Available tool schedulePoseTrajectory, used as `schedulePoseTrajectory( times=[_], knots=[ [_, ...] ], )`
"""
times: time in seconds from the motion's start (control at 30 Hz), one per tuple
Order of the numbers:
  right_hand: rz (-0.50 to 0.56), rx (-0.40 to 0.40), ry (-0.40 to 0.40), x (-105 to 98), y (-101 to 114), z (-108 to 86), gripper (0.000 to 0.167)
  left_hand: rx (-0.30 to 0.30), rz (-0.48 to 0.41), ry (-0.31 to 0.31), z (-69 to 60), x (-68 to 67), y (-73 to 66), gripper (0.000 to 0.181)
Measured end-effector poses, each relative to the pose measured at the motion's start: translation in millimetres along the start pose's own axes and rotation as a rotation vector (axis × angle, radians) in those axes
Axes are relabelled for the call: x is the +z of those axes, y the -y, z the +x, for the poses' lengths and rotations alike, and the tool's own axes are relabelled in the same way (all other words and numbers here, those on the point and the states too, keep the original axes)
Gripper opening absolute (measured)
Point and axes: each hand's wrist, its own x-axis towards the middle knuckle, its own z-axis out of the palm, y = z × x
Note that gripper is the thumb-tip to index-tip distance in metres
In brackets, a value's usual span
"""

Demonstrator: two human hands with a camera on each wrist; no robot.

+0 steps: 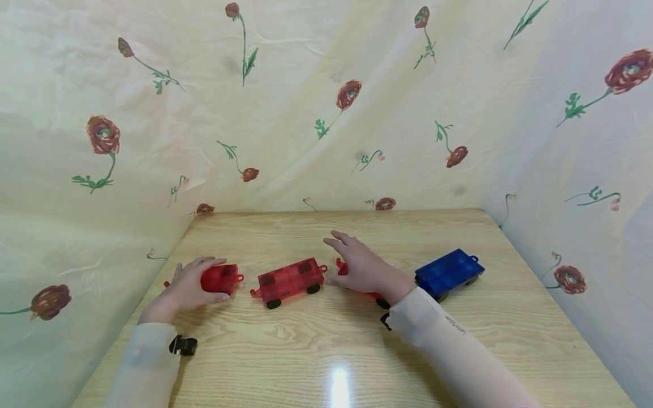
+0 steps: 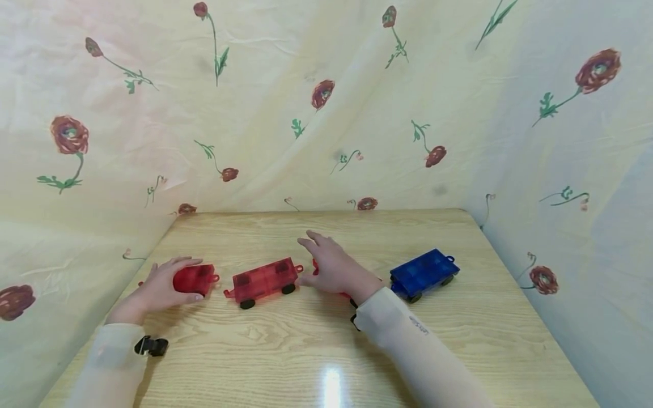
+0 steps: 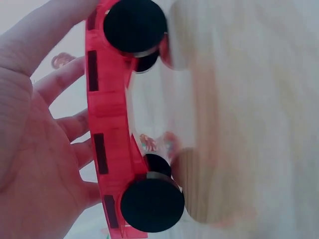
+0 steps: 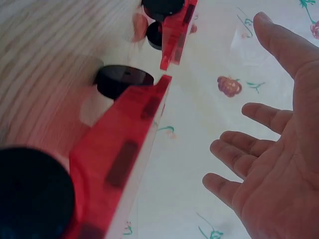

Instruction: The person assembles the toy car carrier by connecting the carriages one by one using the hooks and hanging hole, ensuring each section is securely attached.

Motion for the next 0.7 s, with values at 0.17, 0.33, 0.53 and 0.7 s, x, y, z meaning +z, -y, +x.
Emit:
schedulePoseTrajectory(
  times=[0.17, 0.33, 0.53, 0.7],
  knots=[
    [0.033, -0.039, 0.022, 5.7, 4.3, 5.1, 0.095, -0.001, -0.035, -0.003, 0.9, -0.4, -1.3, 0.093],
    [0.047, -0.04, 0.038, 12.3, 10.9, 11.4, 0.094, 0.005, -0.046, -0.004, 0.9, 0.0, -1.3, 0.09],
    [0.058, -0.017, 0.069, 22.7, 18.4, 18.4, 0.091, 0.005, -0.076, -0.004, -0.4, 1.6, -0.1, 0.084],
    [0.067, -0.005, 0.081, 30.3, 23.1, 21.0, 0.087, -0.01, -0.103, -0.008, -1.5, 5.4, 3.2, 0.083]
  ],
)
